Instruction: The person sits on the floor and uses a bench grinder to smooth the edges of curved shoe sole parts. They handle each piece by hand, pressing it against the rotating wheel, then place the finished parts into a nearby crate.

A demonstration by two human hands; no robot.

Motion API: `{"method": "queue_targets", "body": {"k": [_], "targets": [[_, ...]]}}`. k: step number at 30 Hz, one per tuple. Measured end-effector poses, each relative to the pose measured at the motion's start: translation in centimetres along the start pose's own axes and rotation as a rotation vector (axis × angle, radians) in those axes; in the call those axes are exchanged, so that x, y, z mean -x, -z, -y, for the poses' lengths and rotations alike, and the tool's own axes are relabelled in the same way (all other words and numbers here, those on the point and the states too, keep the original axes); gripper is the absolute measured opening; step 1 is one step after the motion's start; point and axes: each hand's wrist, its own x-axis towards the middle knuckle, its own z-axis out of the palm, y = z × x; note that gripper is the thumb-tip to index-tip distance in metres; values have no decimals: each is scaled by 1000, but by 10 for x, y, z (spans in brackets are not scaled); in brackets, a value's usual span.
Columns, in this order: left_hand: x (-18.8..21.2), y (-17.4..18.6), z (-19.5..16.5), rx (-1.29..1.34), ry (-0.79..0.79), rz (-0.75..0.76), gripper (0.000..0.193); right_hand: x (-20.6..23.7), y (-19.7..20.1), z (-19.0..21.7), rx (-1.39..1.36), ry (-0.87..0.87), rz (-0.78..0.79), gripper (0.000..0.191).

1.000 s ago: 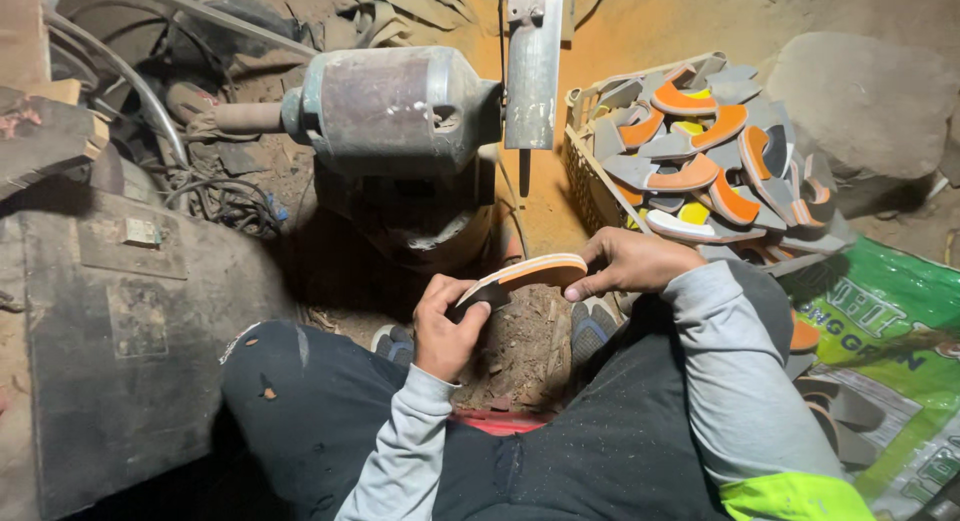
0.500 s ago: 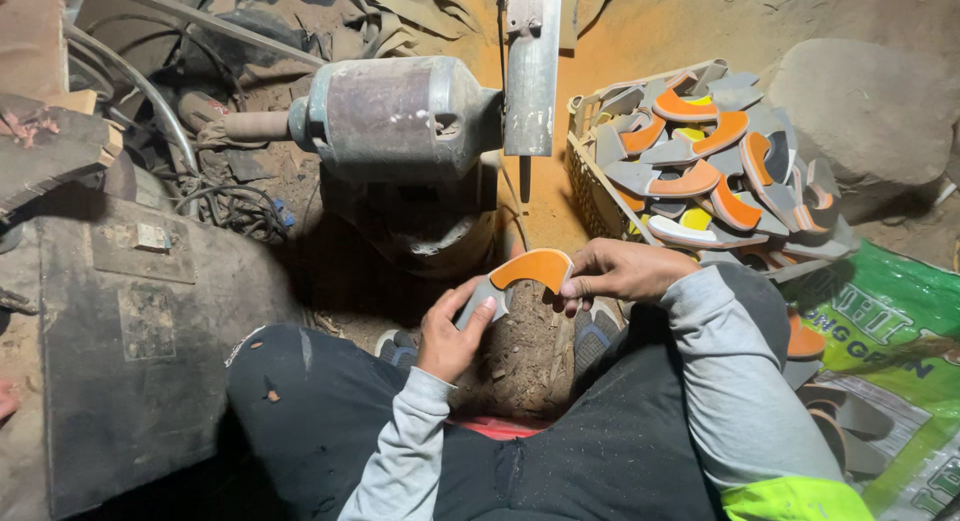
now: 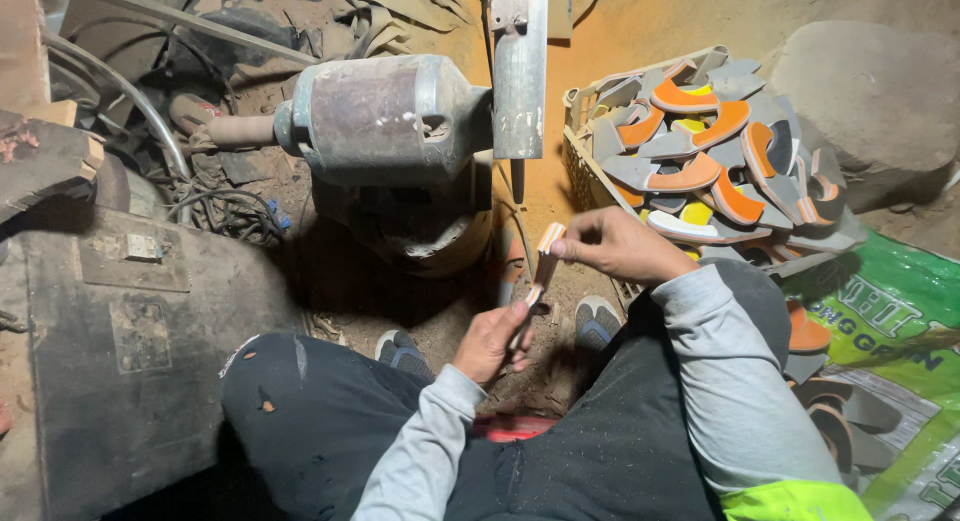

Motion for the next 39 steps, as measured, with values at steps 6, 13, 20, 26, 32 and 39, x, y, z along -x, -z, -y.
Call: {"method": "queue_targets", "body": {"k": [6, 13, 20, 26, 32, 39], "targets": [[-32, -43, 5, 414, -5, 229, 56, -14, -5, -6, -356, 26, -108, 34], [-75, -68, 2, 478, -11, 285, 41, -35, -5, -11, -192, 61, -245, 32], [-112, -74, -1, -143, -251, 73, 24, -54, -2, -7, 8, 102, -323, 37], [-112, -65, 0, -181, -266, 24, 22, -64, -8, -5, 73, -3, -360, 37], [-119, -63, -6, 134, -138, 78, 17, -77, -6, -2, 141, 23, -414, 34], [-130, -56, -10, 230, -102, 57, 14, -89, 0, 0, 160, 37, -451, 29]]}}
